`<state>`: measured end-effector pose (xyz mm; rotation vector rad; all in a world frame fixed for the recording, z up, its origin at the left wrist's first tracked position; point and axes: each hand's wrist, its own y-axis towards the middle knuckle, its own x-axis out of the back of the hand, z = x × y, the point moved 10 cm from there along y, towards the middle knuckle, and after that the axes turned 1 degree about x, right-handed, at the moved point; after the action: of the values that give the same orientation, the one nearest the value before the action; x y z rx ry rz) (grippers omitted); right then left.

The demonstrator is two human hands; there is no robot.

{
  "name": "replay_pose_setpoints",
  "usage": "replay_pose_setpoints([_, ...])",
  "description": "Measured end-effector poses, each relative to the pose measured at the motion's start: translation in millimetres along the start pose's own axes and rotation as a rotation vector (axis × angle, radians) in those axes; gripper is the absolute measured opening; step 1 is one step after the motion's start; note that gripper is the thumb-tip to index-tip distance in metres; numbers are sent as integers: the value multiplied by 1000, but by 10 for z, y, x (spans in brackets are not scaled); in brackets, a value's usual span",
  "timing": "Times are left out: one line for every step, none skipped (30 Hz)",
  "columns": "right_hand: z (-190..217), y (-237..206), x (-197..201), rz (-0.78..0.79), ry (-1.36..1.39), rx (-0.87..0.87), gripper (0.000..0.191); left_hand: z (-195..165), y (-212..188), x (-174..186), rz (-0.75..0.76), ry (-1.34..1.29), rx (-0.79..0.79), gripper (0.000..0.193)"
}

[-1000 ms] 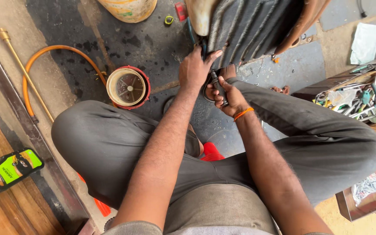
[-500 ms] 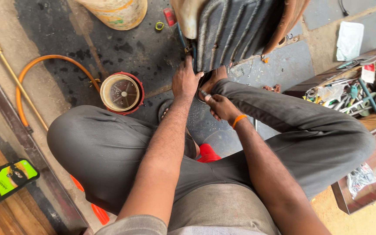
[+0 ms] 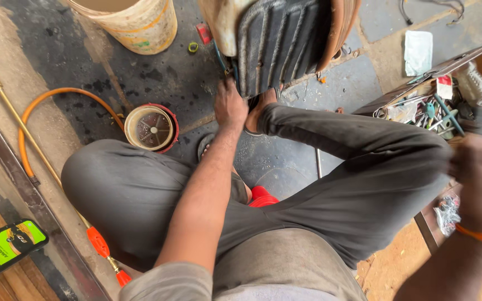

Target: The person sits on the floor repairing a knapsack sprayer. They use a T-handle wrench to loosen a bolt on the pump housing, remove a small part, then use a screwdriver to work on the finned black component, and finally lift and reposition the sprayer tank.

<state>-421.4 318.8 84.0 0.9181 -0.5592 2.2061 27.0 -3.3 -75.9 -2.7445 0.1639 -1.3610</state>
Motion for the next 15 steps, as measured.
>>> replay_pose_setpoints([-330, 60, 175, -64, 263, 17, 23, -65, -51, 71, -91, -112, -15, 72])
replay_pose_setpoints([-648, 104, 360, -105, 454, 29, 24, -106, -125, 129, -178, -222, -26, 77])
replay_pose_setpoints([-950, 108, 445, -132, 579, 41, 25, -151, -205, 127, -207, -229, -45, 77])
replay_pose_setpoints([-1253, 94, 474, -179, 625, 16, 25, -185, -285, 118, -236, -234, -68, 77])
replay_pose_setpoints([-1507, 65, 489, -228, 672, -8, 25, -218, -359, 119, -264, -241, -93, 77])
replay_pose_setpoints([-1746, -30, 402, -272, 666, -54, 25, -208, -401, 81, -242, -232, -78, 76])
replay_pose_setpoints([-1928, -118, 319, -315, 660, -99, 25, -191, -427, 53, -222, -224, -62, 74])
replay_pose_setpoints([-2076, -174, 166, -305, 585, -181, 23, -166, -432, 42, -207, -217, -46, 73])
replay_pose_setpoints([-2176, -255, -67, -289, 512, -261, 23, -94, -418, 35, -186, -349, 0, 68])
replay_pose_setpoints([-2264, -328, -295, -269, 445, -325, 23, -22, -383, 25, -159, -479, 46, 64])
replay_pose_setpoints([-2331, -390, -494, -238, 388, -371, 23, 34, -356, -3, -123, -611, 92, 59])
replay_pose_setpoints([-2347, -441, -874, -196, 296, -431, 23, 42, -316, -60, -31, -484, 110, 39])
replay_pose_setpoints([-2387, -489, -1052, -177, 259, -453, 23, 65, -285, -114, 62, -356, 127, 22])
replay_pose_setpoints([-2395, -523, -1213, -160, 226, -469, 23, 99, -288, -181, 157, -228, 152, 21])
replay_pose_setpoints([-2389, -526, -1362, -141, 199, -474, 23, 166, -305, -153, 135, -321, 231, 21])
